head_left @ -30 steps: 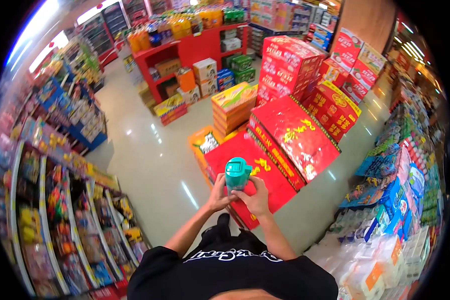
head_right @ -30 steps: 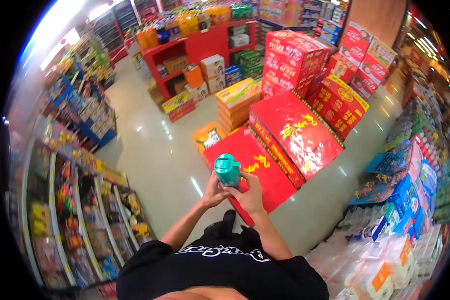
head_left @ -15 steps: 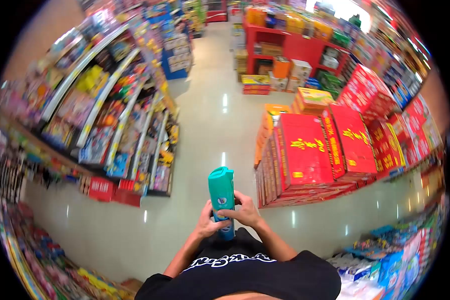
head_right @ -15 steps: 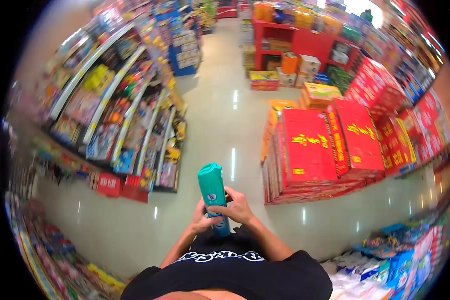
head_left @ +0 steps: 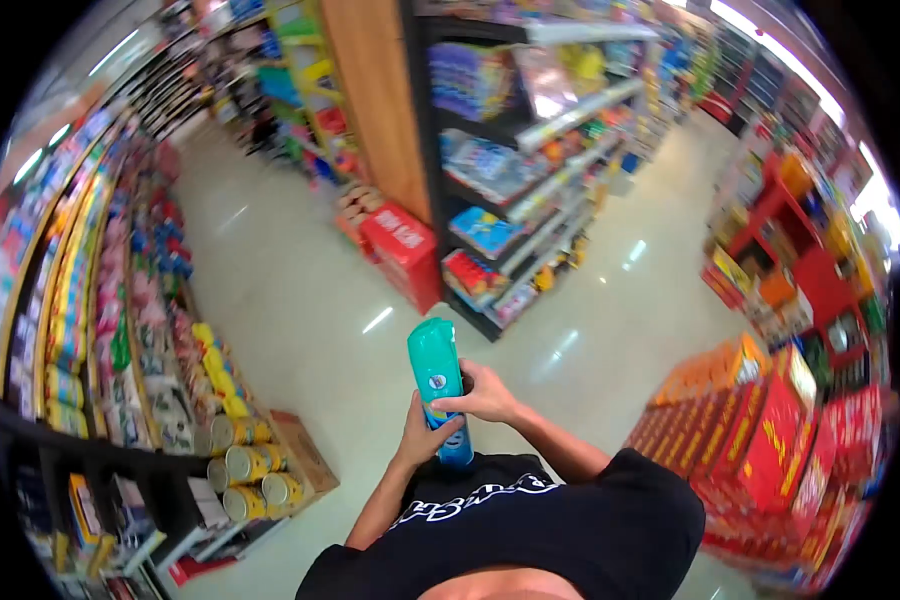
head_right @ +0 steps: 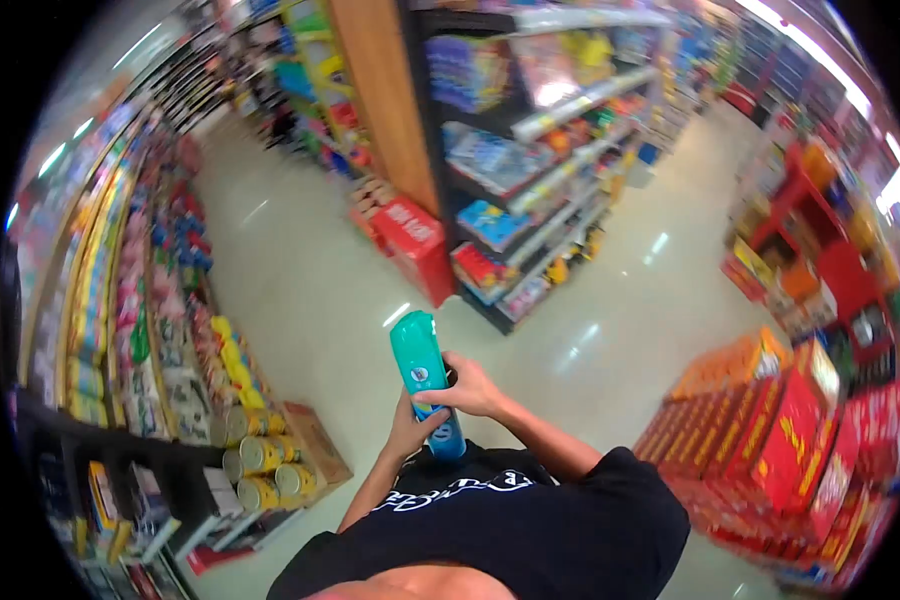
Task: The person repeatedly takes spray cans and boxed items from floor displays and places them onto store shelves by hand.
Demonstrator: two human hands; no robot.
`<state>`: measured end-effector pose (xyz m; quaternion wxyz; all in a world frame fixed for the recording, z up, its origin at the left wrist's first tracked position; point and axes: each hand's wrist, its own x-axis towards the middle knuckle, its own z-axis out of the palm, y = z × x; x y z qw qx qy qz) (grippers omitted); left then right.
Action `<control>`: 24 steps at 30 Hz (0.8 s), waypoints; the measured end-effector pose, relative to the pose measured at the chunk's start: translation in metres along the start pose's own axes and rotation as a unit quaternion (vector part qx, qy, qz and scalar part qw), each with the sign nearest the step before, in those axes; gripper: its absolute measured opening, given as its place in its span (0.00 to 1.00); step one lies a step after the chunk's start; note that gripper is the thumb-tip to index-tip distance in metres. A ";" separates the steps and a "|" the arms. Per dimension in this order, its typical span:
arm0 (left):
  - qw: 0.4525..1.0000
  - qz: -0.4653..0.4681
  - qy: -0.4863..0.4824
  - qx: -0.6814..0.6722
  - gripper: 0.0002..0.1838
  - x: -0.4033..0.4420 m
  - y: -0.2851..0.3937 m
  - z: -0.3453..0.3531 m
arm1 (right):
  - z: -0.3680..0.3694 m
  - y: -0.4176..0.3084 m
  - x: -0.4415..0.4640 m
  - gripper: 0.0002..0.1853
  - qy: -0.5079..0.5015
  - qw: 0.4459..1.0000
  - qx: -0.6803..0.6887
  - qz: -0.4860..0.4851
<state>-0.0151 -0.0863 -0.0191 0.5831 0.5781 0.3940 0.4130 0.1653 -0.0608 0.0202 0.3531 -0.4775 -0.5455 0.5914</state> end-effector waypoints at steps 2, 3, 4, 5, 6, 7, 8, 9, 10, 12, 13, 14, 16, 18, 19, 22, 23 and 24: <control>0.999 0.010 0.029 0.015 0.34 0.011 0.009 -0.050 | 0.032 -0.018 0.044 0.36 -0.024 0.999 -0.026 -0.013; 0.998 0.000 0.054 0.041 0.33 0.014 0.018 -0.074 | 0.050 -0.022 0.069 0.36 -0.023 0.999 -0.017 -0.027; 0.997 -0.004 0.065 0.046 0.32 0.020 0.017 -0.096 | 0.064 -0.022 0.088 0.37 -0.020 0.999 -0.007 -0.039; 0.996 -0.008 0.074 0.050 0.32 0.027 0.015 -0.116 | 0.076 -0.022 0.106 0.38 -0.016 0.999 0.002 -0.051; 0.995 -0.012 0.081 0.053 0.31 0.033 0.013 -0.133 | 0.085 -0.023 0.124 0.38 -0.024 0.998 0.003 -0.050; 0.994 -0.020 0.094 0.053 0.30 0.040 0.015 -0.148 | 0.094 -0.026 0.144 0.37 -0.032 0.998 0.003 -0.049; 0.993 -0.019 0.107 0.047 0.30 0.050 0.013 -0.161 | 0.101 -0.027 0.165 0.36 -0.039 0.998 0.005 -0.050; 0.992 -0.018 0.119 0.041 0.30 0.060 0.009 -0.173 | 0.105 -0.028 0.187 0.34 -0.065 0.996 0.012 -0.054; 0.991 -0.018 0.130 0.035 0.30 0.071 0.005 -0.188 | 0.111 -0.029 0.212 0.32 -0.081 0.996 0.023 -0.039; 0.987 -0.051 0.148 0.033 0.31 0.094 -0.011 -0.222 | 0.123 -0.032 0.264 0.28 -0.111 0.993 0.047 -0.012; 0.984 -0.065 0.161 0.037 0.31 0.108 -0.016 -0.240 | 0.130 -0.032 0.293 0.28 -0.122 0.991 0.052 -0.007; 0.981 -0.078 0.173 0.042 0.31 0.127 -0.020 -0.263 | 0.137 -0.034 0.325 0.28 -0.126 0.991 0.040 -0.002; 0.976 -0.085 0.199 0.028 0.32 0.162 -0.018 -0.311 | 0.155 -0.048 0.382 0.29 -0.136 0.991 0.020 0.009; 0.964 -0.068 0.247 0.063 0.32 0.200 -0.007 -0.363 | 0.186 -0.052 0.451 0.28 -0.130 0.990 0.005 -0.044; 0.966 -0.053 0.249 0.038 0.33 0.213 -0.002 -0.391 | 0.197 -0.054 0.480 0.27 -0.134 0.989 -0.019 -0.058; 0.958 -0.059 0.251 0.128 0.31 0.246 0.007 -0.478 | 0.234 -0.104 0.554 0.27 -0.164 0.984 -0.001 -0.069; 0.959 -0.070 0.257 0.101 0.31 0.257 0.027 -0.499 | 0.245 -0.113 0.575 0.28 -0.176 0.982 0.018 -0.071; 0.956 -0.063 0.267 0.101 0.32 0.264 0.025 -0.520 | 0.255 -0.120 0.592 0.29 -0.185 0.979 -0.009 -0.090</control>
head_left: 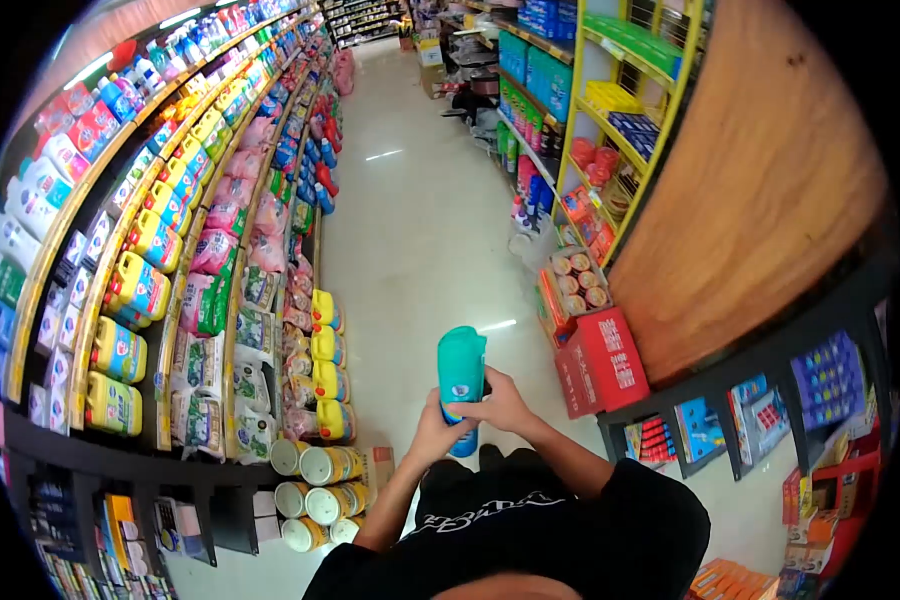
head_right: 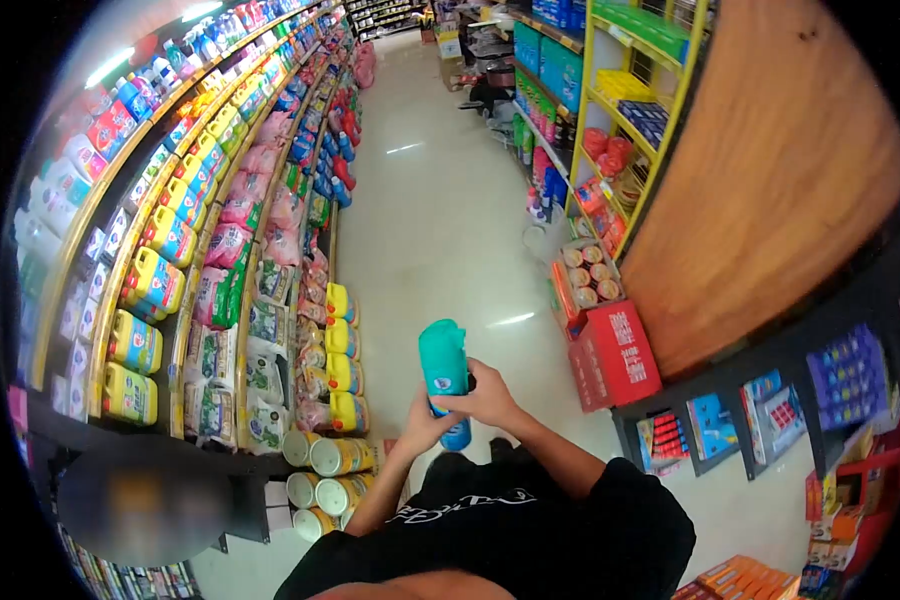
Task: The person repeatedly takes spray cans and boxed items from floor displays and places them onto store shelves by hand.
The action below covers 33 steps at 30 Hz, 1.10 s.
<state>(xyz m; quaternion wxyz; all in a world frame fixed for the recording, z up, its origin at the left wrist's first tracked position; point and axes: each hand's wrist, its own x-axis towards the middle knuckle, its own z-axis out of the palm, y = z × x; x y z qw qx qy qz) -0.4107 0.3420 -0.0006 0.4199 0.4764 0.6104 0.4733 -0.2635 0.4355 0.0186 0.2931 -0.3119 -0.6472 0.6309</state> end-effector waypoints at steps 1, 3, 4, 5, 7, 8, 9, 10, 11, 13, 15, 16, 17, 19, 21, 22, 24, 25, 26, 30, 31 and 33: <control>1.000 0.008 0.011 -0.001 0.32 0.020 -0.004 -0.014 | 0.001 -0.003 0.026 0.30 -0.011 0.999 -0.029 -0.017; 0.998 0.024 0.018 -0.057 0.35 0.061 -0.011 -0.038 | 0.004 -0.004 0.081 0.34 -0.022 0.993 -0.100 -0.053; 0.997 0.023 0.027 -0.061 0.36 0.083 -0.014 -0.047 | 0.004 0.001 0.108 0.34 -0.024 0.992 -0.109 -0.060; 0.997 0.021 0.036 -0.065 0.36 0.104 -0.019 -0.057 | 0.006 0.007 0.135 0.34 -0.025 0.991 -0.116 -0.065; 0.996 -0.017 0.044 -0.078 0.36 0.148 -0.036 -0.077 | 0.009 0.017 0.188 0.34 -0.027 0.992 -0.116 -0.046; 0.995 -0.013 0.036 -0.088 0.36 0.178 -0.050 -0.087 | 0.006 0.020 0.218 0.34 -0.031 0.990 -0.133 -0.029; 0.995 -0.012 0.026 -0.097 0.36 0.207 -0.063 -0.098 | 0.004 0.020 0.248 0.33 -0.036 0.988 -0.147 -0.010; 0.994 -0.011 0.014 -0.104 0.36 0.233 -0.065 -0.110 | 0.003 0.019 0.275 0.33 -0.037 0.986 -0.160 0.009; 0.992 -0.036 0.012 -0.122 0.36 0.259 -0.064 -0.123 | 0.001 0.016 0.303 0.32 -0.027 0.984 -0.176 0.012; 0.997 0.012 -0.030 -0.069 0.37 0.321 -0.056 -0.155 | -0.009 0.011 0.358 0.38 0.002 0.984 -0.175 -0.020; 0.996 0.051 -0.074 -0.017 0.37 0.385 -0.053 -0.177 | -0.023 0.000 0.405 0.40 0.007 0.979 -0.203 -0.033; 0.993 0.077 -0.093 0.009 0.36 0.418 -0.056 -0.186 | -0.029 -0.008 0.427 0.39 0.032 0.981 -0.188 -0.038; 0.988 0.104 -0.110 0.036 0.36 0.451 -0.058 -0.195 | -0.035 -0.015 0.448 0.39 0.055 0.982 -0.173 -0.044; 0.975 0.136 -0.151 0.091 0.33 0.512 -0.052 -0.211 | -0.044 -0.014 0.490 0.38 0.108 0.978 -0.169 -0.055; 0.962 0.110 -0.195 0.154 0.32 0.560 -0.036 -0.225 | -0.058 -0.011 0.526 0.37 0.135 0.977 -0.162 -0.038; 0.954 0.100 -0.214 0.186 0.31 0.588 -0.027 -0.229 | -0.068 -0.008 0.547 0.37 0.148 0.975 -0.159 -0.033; 0.954 0.065 -0.221 0.192 0.34 0.636 -0.036 -0.229 | -0.090 0.008 0.592 0.36 0.153 0.979 -0.138 0.010; 0.954 0.034 -0.225 0.195 0.34 0.661 -0.034 -0.227 | -0.104 0.015 0.615 0.35 0.152 0.978 -0.141 0.031; 0.953 0.000 -0.230 0.197 0.35 0.686 -0.030 -0.225 | -0.117 0.021 0.639 0.35 0.149 0.977 -0.143 0.055; 0.965 -0.049 -0.220 0.132 0.32 0.787 -0.012 -0.219 | -0.166 0.020 0.738 0.37 0.141 0.975 -0.164 0.057; 0.973 -0.015 -0.192 0.125 0.32 0.814 -0.024 -0.217 | -0.181 0.015 0.767 0.38 0.141 0.973 -0.179 0.048; 0.979 0.045 -0.160 0.117 0.30 0.867 -0.045 -0.221 | -0.204 0.010 0.817 0.38 0.148 0.971 -0.184 -0.025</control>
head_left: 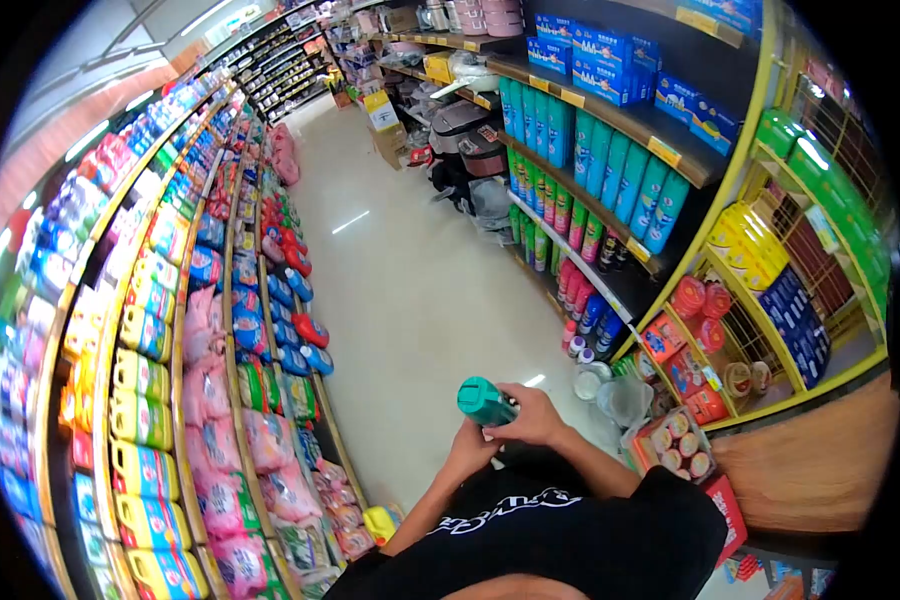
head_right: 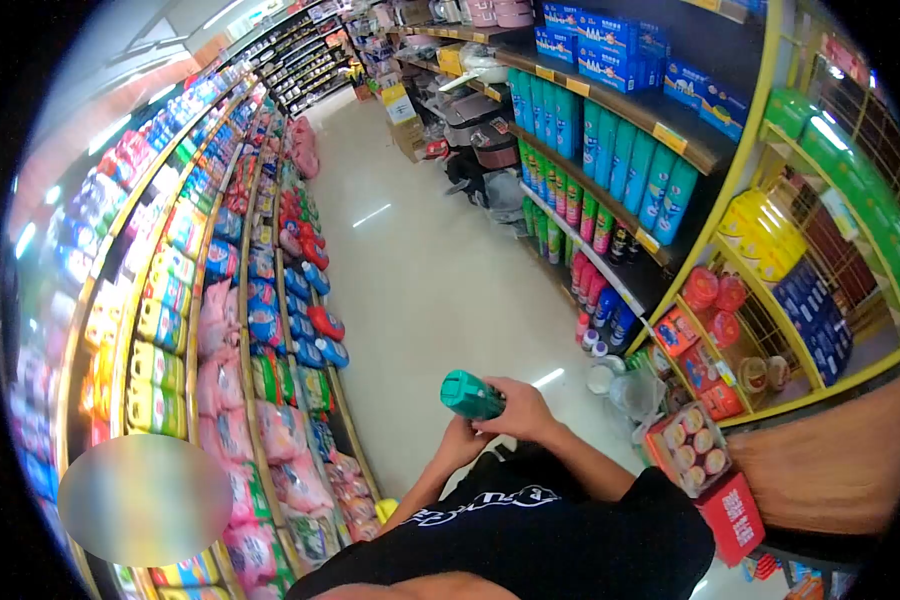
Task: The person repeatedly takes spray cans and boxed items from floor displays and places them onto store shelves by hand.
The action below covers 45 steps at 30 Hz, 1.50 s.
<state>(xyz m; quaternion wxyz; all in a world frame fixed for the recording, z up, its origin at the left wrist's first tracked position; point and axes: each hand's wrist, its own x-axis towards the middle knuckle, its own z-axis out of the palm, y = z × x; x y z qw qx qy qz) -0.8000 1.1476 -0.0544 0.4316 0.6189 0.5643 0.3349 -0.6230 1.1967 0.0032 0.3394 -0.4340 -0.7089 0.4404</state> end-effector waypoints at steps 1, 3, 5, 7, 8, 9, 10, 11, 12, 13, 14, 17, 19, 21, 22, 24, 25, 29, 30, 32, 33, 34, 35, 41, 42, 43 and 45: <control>1.000 -0.009 0.004 0.013 0.29 0.022 0.001 -0.015 | -0.004 0.001 0.026 0.39 0.012 0.999 0.003 -0.033; 0.999 -0.031 0.008 0.030 0.26 0.070 0.008 -0.044 | -0.006 0.005 0.076 0.40 0.016 1.000 -0.011 -0.018; 0.999 0.030 -0.011 -0.037 0.20 0.116 -0.003 -0.065 | -0.008 0.008 0.121 0.41 0.040 0.999 -0.028 -0.019; 0.994 0.096 0.026 -0.039 0.20 0.158 -0.012 -0.079 | -0.010 0.016 0.162 0.41 0.047 0.999 -0.019 -0.017; 0.995 0.070 0.020 -0.072 0.21 0.178 -0.017 -0.084 | -0.012 0.022 0.183 0.41 0.052 0.998 -0.017 -0.017; 0.993 0.045 0.013 -0.105 0.21 0.198 -0.021 -0.088 | -0.015 0.029 0.204 0.41 0.057 0.998 -0.017 -0.017; 0.990 0.019 0.004 -0.137 0.22 0.217 -0.025 -0.093 | -0.018 0.034 0.224 0.41 0.054 0.998 -0.032 -0.004; 0.987 0.018 -0.004 -0.160 0.23 0.241 -0.035 -0.094 | -0.022 0.042 0.245 0.41 0.054 0.997 -0.049 0.009; 0.983 0.019 -0.014 -0.184 0.23 0.268 -0.046 -0.094 | -0.029 0.049 0.267 0.41 0.056 0.996 -0.067 0.022; 0.978 0.016 -0.024 -0.207 0.24 0.292 -0.049 -0.099 | -0.035 0.057 0.287 0.40 0.078 0.993 -0.076 0.037; 0.978 -0.024 -0.067 -0.198 0.27 0.321 -0.053 -0.109 | -0.039 0.068 0.307 0.40 0.101 0.990 -0.084 0.055; 0.989 0.050 -0.056 -0.124 0.31 0.407 -0.016 -0.139 | -0.060 0.078 0.364 0.39 0.184 0.973 -0.097 0.096; 0.981 0.094 -0.089 -0.146 0.34 0.454 0.033 -0.159 | -0.075 0.081 0.393 0.38 0.250 0.954 -0.127 0.111; 0.965 0.181 -0.147 -0.122 0.36 0.511 0.062 -0.171 | -0.090 0.095 0.421 0.40 0.312 0.931 -0.178 0.059; 0.948 0.240 -0.189 -0.087 0.36 0.535 0.071 -0.174 | -0.097 0.098 0.432 0.40 0.343 0.917 -0.195 0.055; 0.902 0.360 -0.237 0.019 0.40 0.583 0.084 -0.171 | -0.114 0.103 0.453 0.42 0.403 0.884 -0.231 0.040; 0.894 0.384 -0.232 0.023 0.40 0.598 0.092 -0.167 | -0.125 0.108 0.462 0.42 0.422 0.874 -0.239 0.024; 0.869 0.446 -0.213 0.026 0.42 0.655 0.110 -0.130 | -0.173 0.133 0.496 0.40 0.480 0.836 -0.265 0.002; 0.865 0.454 -0.214 0.015 0.41 0.673 0.109 -0.118 | -0.186 0.141 0.503 0.40 0.490 0.828 -0.272 -0.004; 0.858 0.470 -0.210 0.005 0.39 0.704 0.117 -0.099 | -0.215 0.155 0.518 0.40 0.501 0.816 -0.288 -0.010; 0.853 0.476 -0.213 0.006 0.39 0.716 0.121 -0.091 | -0.225 0.162 0.523 0.41 0.505 0.814 -0.288 0.004; 0.848 0.484 -0.216 0.008 0.39 0.731 0.127 -0.081 | -0.236 0.170 0.528 0.41 0.510 0.811 -0.288 0.016; 0.843 0.491 -0.219 0.011 0.38 0.743 0.132 -0.073 | -0.245 0.176 0.532 0.41 0.515 0.808 -0.286 0.030; 0.819 0.515 -0.251 0.037 0.39 0.808 0.148 -0.030 | -0.283 0.202 0.556 0.41 0.550 0.779 -0.275 0.124; 0.816 0.517 -0.256 0.039 0.39 0.816 0.151 -0.026 | -0.286 0.207 0.559 0.42 0.555 0.771 -0.285 0.129; 0.815 0.516 -0.261 0.043 0.39 0.821 0.152 -0.024 | -0.287 0.210 0.562 0.42 0.560 0.761 -0.293 0.144; 0.815 0.521 -0.249 0.040 0.38 0.835 0.157 -0.016 | -0.293 0.214 0.571 0.43 0.568 0.740 -0.315 0.174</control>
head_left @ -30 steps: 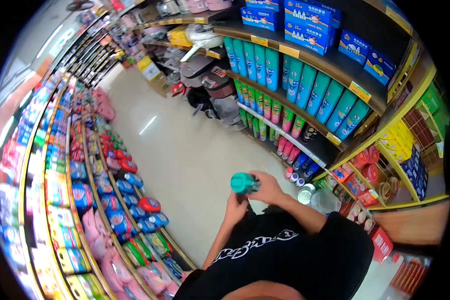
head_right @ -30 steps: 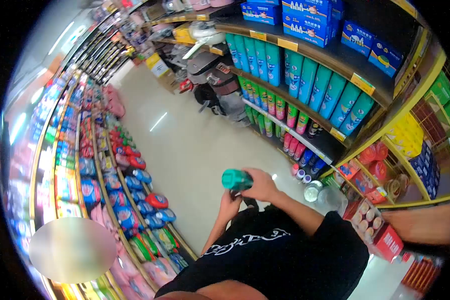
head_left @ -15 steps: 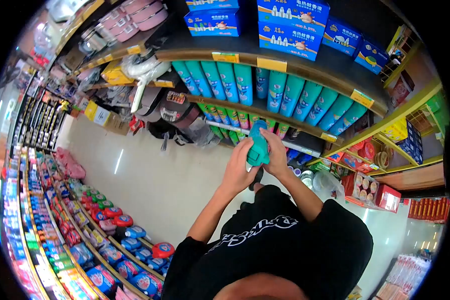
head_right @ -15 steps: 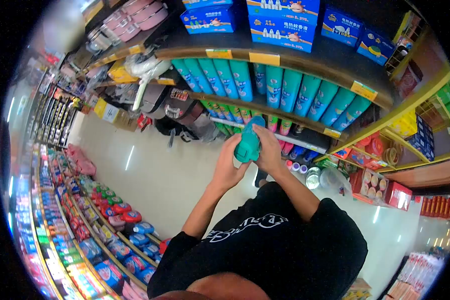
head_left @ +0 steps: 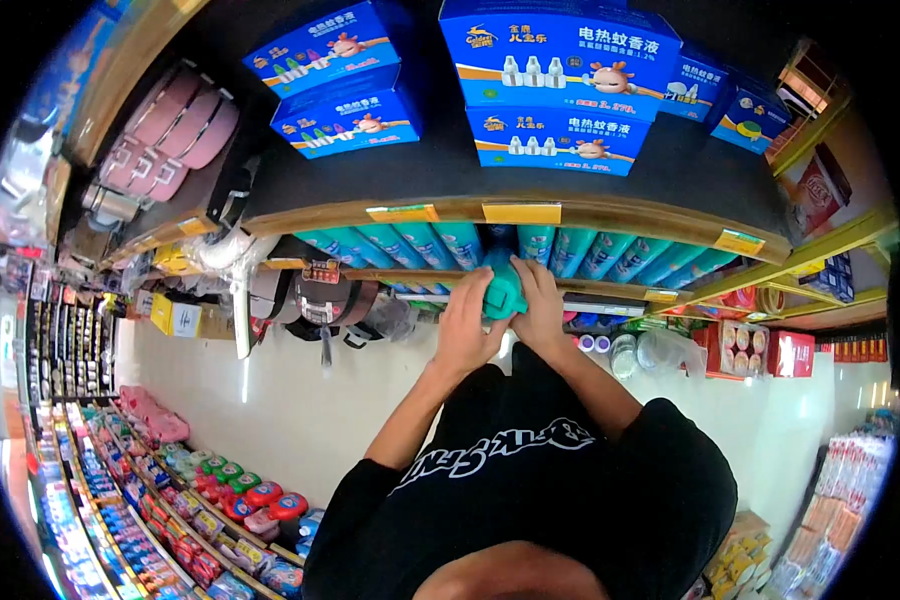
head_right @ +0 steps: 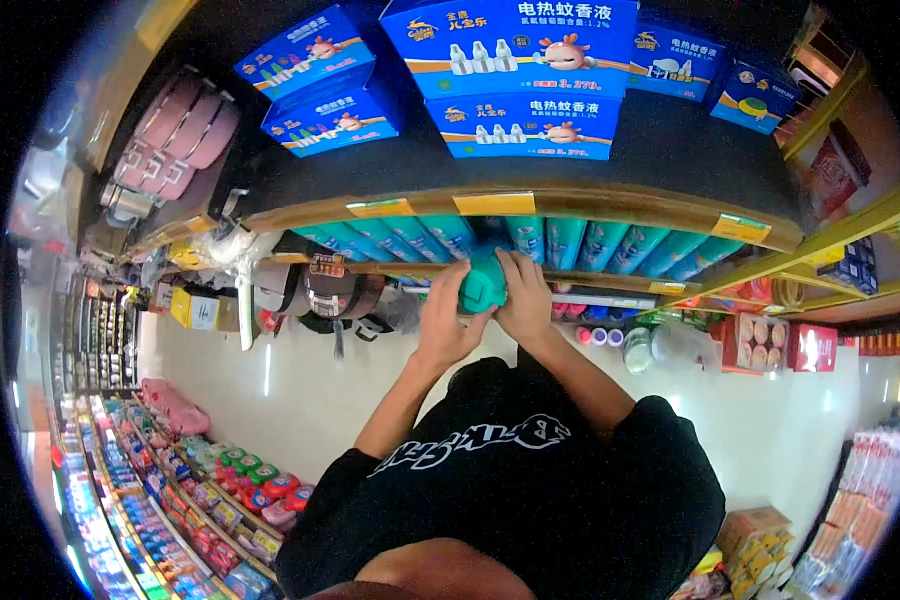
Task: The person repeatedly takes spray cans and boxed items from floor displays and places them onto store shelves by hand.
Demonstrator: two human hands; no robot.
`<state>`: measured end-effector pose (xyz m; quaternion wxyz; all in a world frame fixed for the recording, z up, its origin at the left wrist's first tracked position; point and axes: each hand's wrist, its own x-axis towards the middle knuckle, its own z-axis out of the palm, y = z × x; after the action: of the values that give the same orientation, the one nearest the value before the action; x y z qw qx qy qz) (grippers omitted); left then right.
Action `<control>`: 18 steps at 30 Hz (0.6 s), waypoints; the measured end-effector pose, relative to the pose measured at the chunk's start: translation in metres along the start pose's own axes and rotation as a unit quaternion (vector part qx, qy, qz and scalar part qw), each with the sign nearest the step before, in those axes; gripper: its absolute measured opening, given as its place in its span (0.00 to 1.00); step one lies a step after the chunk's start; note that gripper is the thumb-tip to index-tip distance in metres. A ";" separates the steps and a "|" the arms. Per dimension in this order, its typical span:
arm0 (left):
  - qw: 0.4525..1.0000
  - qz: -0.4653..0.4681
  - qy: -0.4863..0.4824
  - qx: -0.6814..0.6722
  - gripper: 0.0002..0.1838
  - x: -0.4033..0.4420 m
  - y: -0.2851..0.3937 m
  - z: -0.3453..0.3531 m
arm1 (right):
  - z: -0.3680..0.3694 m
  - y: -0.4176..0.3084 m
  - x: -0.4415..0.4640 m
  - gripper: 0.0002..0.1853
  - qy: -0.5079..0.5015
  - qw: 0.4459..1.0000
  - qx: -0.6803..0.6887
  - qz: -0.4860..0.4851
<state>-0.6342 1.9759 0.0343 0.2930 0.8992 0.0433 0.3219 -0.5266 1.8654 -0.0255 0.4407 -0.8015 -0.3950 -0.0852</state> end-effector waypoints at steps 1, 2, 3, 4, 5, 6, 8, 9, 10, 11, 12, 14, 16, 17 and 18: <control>1.000 -0.003 0.000 0.001 0.38 0.006 -0.004 0.000 | 0.002 0.000 0.002 0.43 0.006 1.000 -0.002 0.023; 1.000 -0.003 0.000 0.002 0.38 0.013 -0.009 0.000 | 0.005 -0.002 0.004 0.43 0.015 0.999 -0.003 0.045; 1.000 -0.005 0.000 -0.014 0.35 0.018 -0.014 0.001 | 0.008 -0.003 0.006 0.43 0.024 0.997 -0.003 0.068; 1.000 0.007 -0.003 0.000 0.35 0.023 -0.018 0.000 | 0.011 -0.005 0.006 0.43 0.031 0.996 -0.007 0.085; 1.000 0.019 -0.006 0.013 0.34 0.030 -0.021 -0.001 | 0.012 -0.006 0.006 0.42 0.039 0.994 -0.011 0.102; 0.999 0.034 -0.010 0.025 0.33 0.037 -0.025 -0.002 | 0.014 -0.008 0.007 0.42 0.048 0.991 -0.016 0.120; 0.998 0.043 -0.013 0.050 0.33 0.047 -0.033 -0.004 | 0.015 -0.018 0.009 0.41 0.049 0.986 -0.018 0.158; 0.997 0.046 -0.014 0.058 0.33 0.051 -0.035 -0.004 | 0.015 -0.022 0.009 0.41 0.050 0.983 -0.021 0.176; 0.996 0.051 -0.012 0.066 0.32 0.057 -0.037 -0.003 | 0.016 -0.024 0.009 0.41 0.064 0.981 -0.016 0.180; 0.994 0.071 -0.006 0.077 0.30 0.064 -0.040 -0.003 | 0.019 -0.026 0.008 0.41 0.078 0.980 -0.010 0.182; 0.991 0.081 0.002 0.103 0.30 0.068 -0.043 -0.002 | 0.024 -0.028 0.008 0.41 0.091 0.979 -0.003 0.183; 0.983 0.098 0.016 0.156 0.28 0.073 -0.050 -0.002 | 0.028 -0.031 0.012 0.40 0.098 0.981 0.015 0.165; 0.978 0.085 0.001 0.191 0.28 0.076 -0.061 0.001 | 0.027 -0.035 0.014 0.39 0.072 0.984 0.021 0.165; 0.975 0.085 -0.001 0.207 0.28 0.079 -0.064 0.002 | 0.028 -0.040 0.014 0.38 0.076 0.982 0.019 0.171; 0.971 0.084 -0.003 0.223 0.28 0.080 -0.066 0.002 | 0.030 -0.044 0.014 0.38 0.075 0.979 0.023 0.186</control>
<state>-0.5623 2.0513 0.0409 0.0575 0.9433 0.0371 0.3249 -0.5549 1.9092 -0.0087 0.4955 -0.8420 -0.2066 -0.0527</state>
